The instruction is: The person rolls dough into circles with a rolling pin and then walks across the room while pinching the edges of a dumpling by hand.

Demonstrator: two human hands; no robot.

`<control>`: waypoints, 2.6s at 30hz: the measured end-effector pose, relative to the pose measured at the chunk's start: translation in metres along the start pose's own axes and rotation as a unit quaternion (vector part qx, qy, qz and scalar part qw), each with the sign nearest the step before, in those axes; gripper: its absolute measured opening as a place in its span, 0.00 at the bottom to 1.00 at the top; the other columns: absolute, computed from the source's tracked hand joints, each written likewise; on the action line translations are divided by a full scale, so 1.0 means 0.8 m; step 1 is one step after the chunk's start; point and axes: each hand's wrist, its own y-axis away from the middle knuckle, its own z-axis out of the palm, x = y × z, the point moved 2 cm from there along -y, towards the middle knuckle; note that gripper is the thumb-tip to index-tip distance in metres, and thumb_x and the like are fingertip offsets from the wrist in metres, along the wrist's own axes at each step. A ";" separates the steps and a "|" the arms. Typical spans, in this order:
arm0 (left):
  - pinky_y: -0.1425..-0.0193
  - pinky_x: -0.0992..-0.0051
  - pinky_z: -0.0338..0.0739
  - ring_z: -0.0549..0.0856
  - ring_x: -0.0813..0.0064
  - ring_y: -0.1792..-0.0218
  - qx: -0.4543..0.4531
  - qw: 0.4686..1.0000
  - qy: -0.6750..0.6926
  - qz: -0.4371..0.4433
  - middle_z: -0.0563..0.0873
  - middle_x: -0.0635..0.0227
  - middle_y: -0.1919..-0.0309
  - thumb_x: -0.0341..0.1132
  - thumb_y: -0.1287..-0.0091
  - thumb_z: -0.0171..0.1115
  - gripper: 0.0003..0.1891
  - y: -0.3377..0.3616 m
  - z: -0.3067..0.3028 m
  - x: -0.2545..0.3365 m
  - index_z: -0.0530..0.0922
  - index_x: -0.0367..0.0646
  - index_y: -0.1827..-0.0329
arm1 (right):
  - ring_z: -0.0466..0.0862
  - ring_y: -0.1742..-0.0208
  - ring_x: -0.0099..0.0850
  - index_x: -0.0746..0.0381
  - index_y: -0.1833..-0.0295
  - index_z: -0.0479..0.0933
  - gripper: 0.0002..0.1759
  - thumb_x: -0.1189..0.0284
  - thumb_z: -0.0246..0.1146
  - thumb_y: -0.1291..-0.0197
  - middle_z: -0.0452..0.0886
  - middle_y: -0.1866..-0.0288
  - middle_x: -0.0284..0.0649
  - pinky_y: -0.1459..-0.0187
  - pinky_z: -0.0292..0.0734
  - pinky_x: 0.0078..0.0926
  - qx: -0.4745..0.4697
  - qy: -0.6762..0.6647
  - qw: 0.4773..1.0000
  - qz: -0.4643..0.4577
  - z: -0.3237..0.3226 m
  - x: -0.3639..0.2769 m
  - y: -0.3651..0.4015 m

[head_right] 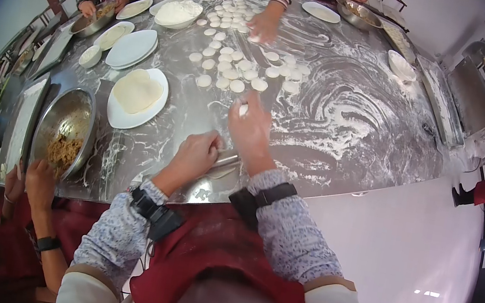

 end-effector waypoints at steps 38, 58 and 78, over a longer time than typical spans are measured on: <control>0.62 0.62 0.77 0.82 0.52 0.70 0.056 0.948 -0.032 0.311 0.83 0.57 0.74 0.32 0.37 0.59 0.08 0.023 0.006 -0.007 0.75 0.36 0.61 | 0.81 0.69 0.48 0.61 0.63 0.72 0.05 0.76 0.60 0.46 0.79 0.70 0.46 0.67 0.75 0.38 0.055 -0.026 0.997 -0.045 -0.060 0.010 0.071; 0.61 0.61 0.76 0.83 0.53 0.67 0.064 0.997 0.048 0.023 0.83 0.51 0.72 0.33 0.41 0.59 0.07 0.001 0.000 -0.003 0.78 0.37 0.66 | 0.81 0.71 0.48 0.60 0.62 0.71 0.06 0.71 0.58 0.42 0.80 0.72 0.49 0.68 0.75 0.43 -0.002 0.024 0.999 -0.026 0.013 0.005 -0.009; 0.60 0.62 0.76 0.83 0.53 0.67 -0.009 0.999 0.047 0.024 0.83 0.51 0.71 0.32 0.41 0.59 0.07 0.005 -0.001 -0.026 0.78 0.38 0.64 | 0.80 0.72 0.50 0.60 0.62 0.71 0.06 0.72 0.59 0.43 0.79 0.73 0.51 0.69 0.73 0.44 0.044 -0.037 0.998 0.002 -0.055 0.008 0.070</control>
